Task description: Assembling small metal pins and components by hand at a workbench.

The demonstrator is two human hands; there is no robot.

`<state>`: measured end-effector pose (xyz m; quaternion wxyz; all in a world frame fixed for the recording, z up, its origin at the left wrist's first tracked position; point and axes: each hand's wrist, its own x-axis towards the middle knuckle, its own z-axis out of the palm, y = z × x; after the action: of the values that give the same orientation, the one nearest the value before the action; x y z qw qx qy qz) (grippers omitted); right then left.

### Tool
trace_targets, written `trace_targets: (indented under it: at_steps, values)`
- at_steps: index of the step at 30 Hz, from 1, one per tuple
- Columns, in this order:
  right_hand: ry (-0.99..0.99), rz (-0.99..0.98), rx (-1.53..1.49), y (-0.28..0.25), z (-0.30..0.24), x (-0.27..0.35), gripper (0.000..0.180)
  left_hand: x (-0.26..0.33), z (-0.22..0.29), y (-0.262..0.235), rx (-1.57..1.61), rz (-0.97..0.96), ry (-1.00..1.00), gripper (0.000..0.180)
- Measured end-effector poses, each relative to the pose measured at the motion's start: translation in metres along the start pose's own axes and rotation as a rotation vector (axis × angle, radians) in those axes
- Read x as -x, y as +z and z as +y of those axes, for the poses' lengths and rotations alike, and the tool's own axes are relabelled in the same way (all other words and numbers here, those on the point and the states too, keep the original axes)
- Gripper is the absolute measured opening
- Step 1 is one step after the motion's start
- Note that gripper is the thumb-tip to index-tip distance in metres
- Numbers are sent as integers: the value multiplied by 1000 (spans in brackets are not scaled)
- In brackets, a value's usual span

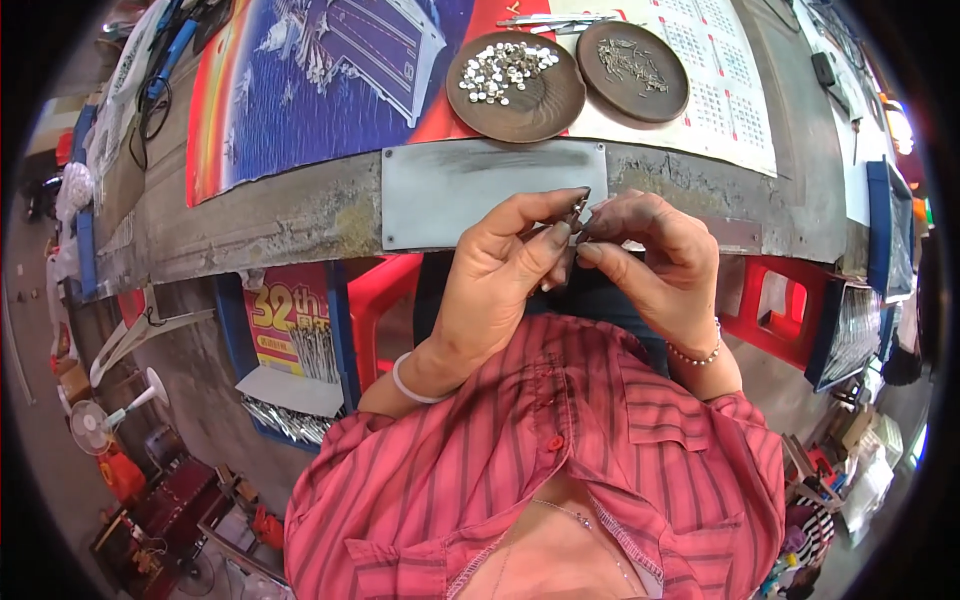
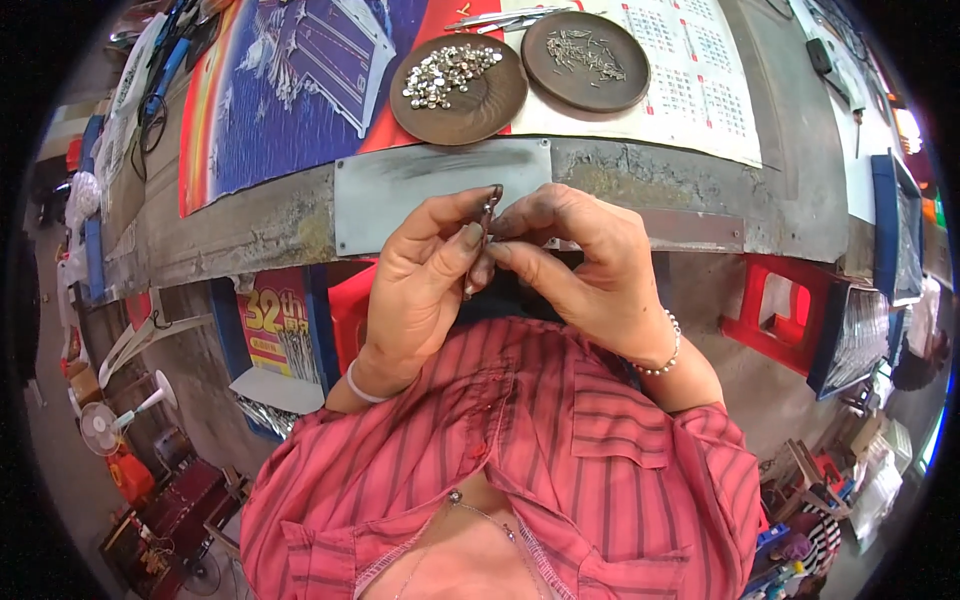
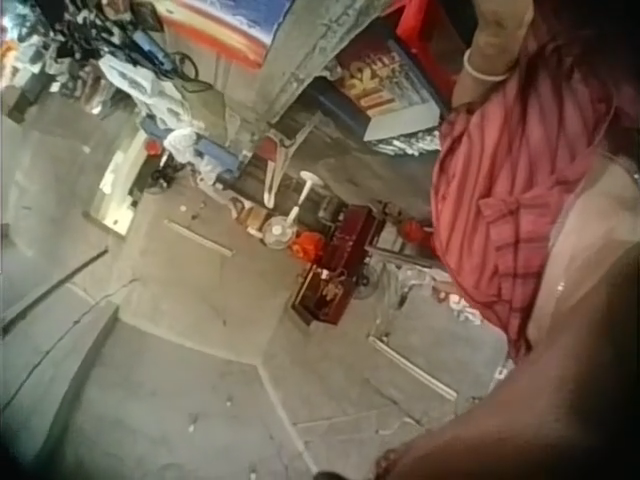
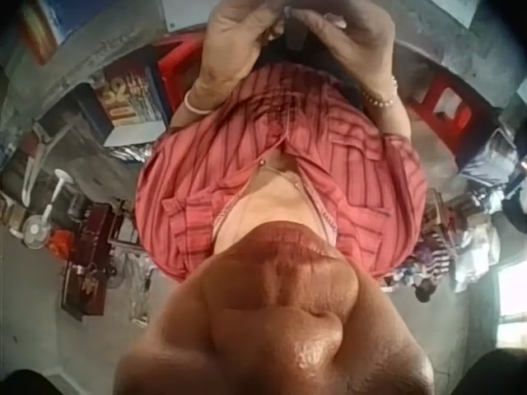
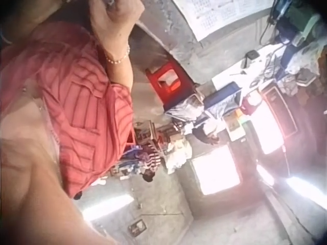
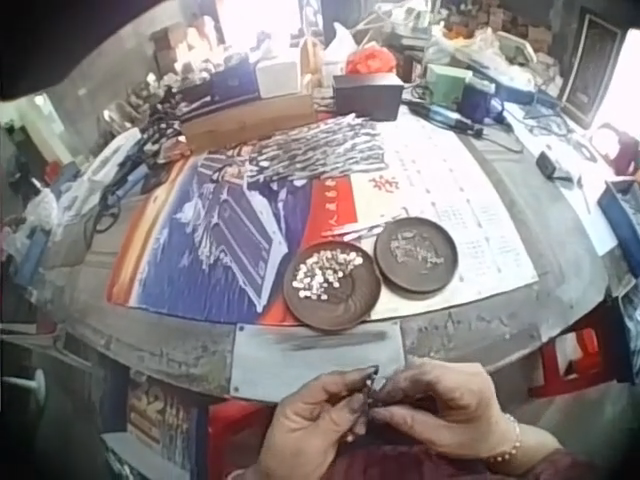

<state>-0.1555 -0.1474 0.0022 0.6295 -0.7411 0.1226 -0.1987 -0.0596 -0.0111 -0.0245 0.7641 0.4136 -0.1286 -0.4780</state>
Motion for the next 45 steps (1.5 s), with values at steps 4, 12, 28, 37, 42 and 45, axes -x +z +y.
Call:
trace_targets:
  at_steps: [4, 12, 28, 37, 42, 45]
  values:
    - [-168, -4, 111, -3, 7, 0, 13, 3, -5, 5, 15, 1, -9, 28]
    - [-258, 20, 184, -8, 14, -2, 13, 3, -11, 3, -33, -108, 115, 28]
    - [-146, 245, -255, 27, 18, -1, 11, 0, -22, 10, -351, 25, 568, 33]
    - [-388, 235, 107, 29, 15, -13, 15, 11, -12, 8, -122, -7, 422, 30]
    - [-393, 229, 366, 33, 15, -14, 24, 12, -18, 2, -178, -23, 443, 29]
    - [-441, 82, 502, 35, 17, -11, 32, 12, -16, -3, -221, -39, 471, 28]
